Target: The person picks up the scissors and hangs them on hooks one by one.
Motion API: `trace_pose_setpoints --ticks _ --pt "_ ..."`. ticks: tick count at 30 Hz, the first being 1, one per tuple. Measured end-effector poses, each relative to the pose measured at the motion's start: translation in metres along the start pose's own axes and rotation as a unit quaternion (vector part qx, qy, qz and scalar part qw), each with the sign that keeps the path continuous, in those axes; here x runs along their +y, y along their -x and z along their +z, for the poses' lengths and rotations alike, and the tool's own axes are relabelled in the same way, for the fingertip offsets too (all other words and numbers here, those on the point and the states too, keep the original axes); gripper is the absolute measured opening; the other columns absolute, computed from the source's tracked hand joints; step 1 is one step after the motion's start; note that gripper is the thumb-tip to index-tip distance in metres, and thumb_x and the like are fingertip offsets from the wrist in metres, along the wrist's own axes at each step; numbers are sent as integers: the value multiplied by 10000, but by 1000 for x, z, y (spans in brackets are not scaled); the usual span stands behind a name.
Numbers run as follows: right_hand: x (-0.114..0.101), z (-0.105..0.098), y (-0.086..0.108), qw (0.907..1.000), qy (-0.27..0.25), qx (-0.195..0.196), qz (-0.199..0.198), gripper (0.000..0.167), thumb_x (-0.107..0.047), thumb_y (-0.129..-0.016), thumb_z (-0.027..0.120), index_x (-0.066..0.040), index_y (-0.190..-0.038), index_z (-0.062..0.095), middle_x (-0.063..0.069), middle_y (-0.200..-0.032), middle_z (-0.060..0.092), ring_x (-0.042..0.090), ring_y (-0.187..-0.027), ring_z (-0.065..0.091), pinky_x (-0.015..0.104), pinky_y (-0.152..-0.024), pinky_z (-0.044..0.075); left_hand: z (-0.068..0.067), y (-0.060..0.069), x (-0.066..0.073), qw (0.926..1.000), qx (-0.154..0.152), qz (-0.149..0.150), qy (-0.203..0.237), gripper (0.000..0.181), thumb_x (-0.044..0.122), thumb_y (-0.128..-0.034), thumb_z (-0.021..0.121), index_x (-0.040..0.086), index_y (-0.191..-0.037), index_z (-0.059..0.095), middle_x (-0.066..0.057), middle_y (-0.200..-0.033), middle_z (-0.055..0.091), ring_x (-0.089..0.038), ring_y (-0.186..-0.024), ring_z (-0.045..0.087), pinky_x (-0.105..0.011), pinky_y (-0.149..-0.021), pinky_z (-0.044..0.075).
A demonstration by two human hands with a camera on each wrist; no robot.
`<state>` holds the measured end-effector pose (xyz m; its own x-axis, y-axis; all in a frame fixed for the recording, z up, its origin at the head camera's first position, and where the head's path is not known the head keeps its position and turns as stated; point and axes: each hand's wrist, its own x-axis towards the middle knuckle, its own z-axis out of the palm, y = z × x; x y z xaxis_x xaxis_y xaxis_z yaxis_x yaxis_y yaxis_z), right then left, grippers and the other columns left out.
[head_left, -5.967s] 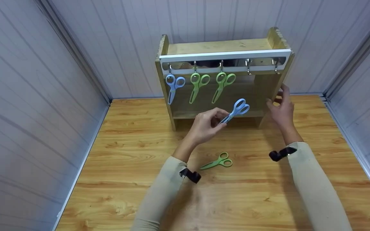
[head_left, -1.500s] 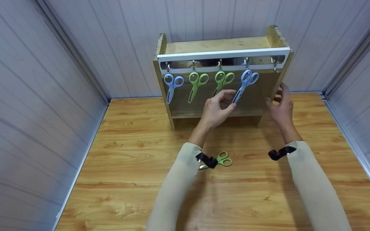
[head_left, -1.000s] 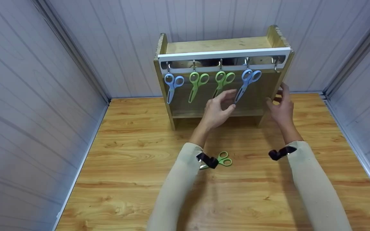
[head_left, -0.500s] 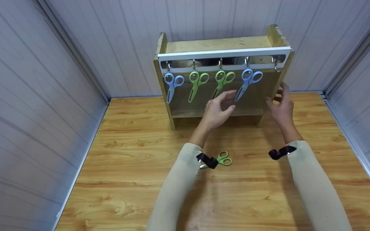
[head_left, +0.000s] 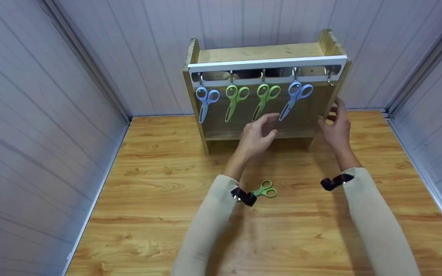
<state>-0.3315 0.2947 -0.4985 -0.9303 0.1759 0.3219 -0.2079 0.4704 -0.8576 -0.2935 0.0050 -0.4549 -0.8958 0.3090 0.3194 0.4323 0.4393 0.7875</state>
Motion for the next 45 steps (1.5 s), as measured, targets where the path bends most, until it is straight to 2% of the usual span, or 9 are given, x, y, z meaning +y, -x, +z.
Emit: trace_pose_setpoints --ticks 3,8,18,21,23,25,27,31,45 --pt "-1 0 -1 10000 -20 -47 17 762 -158 -1097 663 -228 -1759 292 260 -1609 582 454 -1395 667 526 -1135 618 -3 3 -2 10000 20 77 24 445 105 -1071 706 147 -1514 695 -72 -1491 776 -232 -1370 759 -406 -1180 585" --pt "-1 -1 -1 9999 -90 -109 86 765 -178 -1112 647 -266 -1767 263 248 -1673 525 469 -1453 621 668 -1198 543 -7 7 -4 9999 -39 150 54 425 99 -1077 696 129 -1501 699 -93 -1500 768 -275 -1389 745 -480 -1184 582" --pt "-2 0 1 9999 -67 -110 108 768 -171 -1112 648 -256 -1769 260 242 -1679 520 467 -1467 615 667 -1208 537 -11 19 -11 9996 -220 117 109 400 105 -1088 676 116 -1487 702 -102 -1512 759 -319 -1360 764 -513 -1134 618" --pt "-1 0 0 9999 -69 -62 59 764 -152 -1105 650 -233 -1765 274 259 -1651 543 475 -1438 631 679 -1202 536 -14 23 -14 9996 -214 170 -71 399 125 -1088 678 129 -1486 706 -83 -1501 767 -298 -1327 783 -450 -1076 642" --pt "-1 1 0 10000 -74 -39 46 767 -141 -1101 651 -222 -1765 276 264 -1638 552 477 -1426 638 668 -1194 547 -16 26 -17 9993 -196 240 -230 402 125 -1081 685 127 -1482 710 -70 -1486 778 -279 -1171 827 -375 -966 644" --pt "-1 0 1 10000 -51 -20 52 775 -140 -1098 654 -241 -1767 276 256 -1628 562 465 -1413 645 558 -1161 596 -17 29 -20 9987 -198 287 -366 400 132 -1077 687 135 -1476 716 -59 -1469 789 -282 -994 824 -317 -852 595" --pt "0 0 1 10000 -77 42 16 777 -119 -1083 657 -222 -1762 296 267 -1599 586 475 -1383 662 370 -1072 626 -19 32 -23 9982 -228 330 -439 396 134 -1072 692 131 -1466 722 -67 -1448 800 -284 -964 811 -311 -831 569" --pt "1 1 2 9997 -170 165 -76 773 -81 -1056 659 -189 -1749 334 279 -1552 625 482 -1329 684 93 -872 504 -23 38 -29 9977 -318 343 -486 371 137 -1072 698 108 -1440 735 -109 -1403 815 -267 -1176 809 -409 -976 634" --pt "3 -4 1 9993 -340 -151 -107 822 -66 -1067 694 -184 -1767 281 277 -1605 555 449 -1359 636 69 -908 520 -29 58 -45 9965 -545 179 -602 326 119 -1069 717 101 -1392 757 -101 -1393 819 -305 -1268 801 -541 -1096 617"
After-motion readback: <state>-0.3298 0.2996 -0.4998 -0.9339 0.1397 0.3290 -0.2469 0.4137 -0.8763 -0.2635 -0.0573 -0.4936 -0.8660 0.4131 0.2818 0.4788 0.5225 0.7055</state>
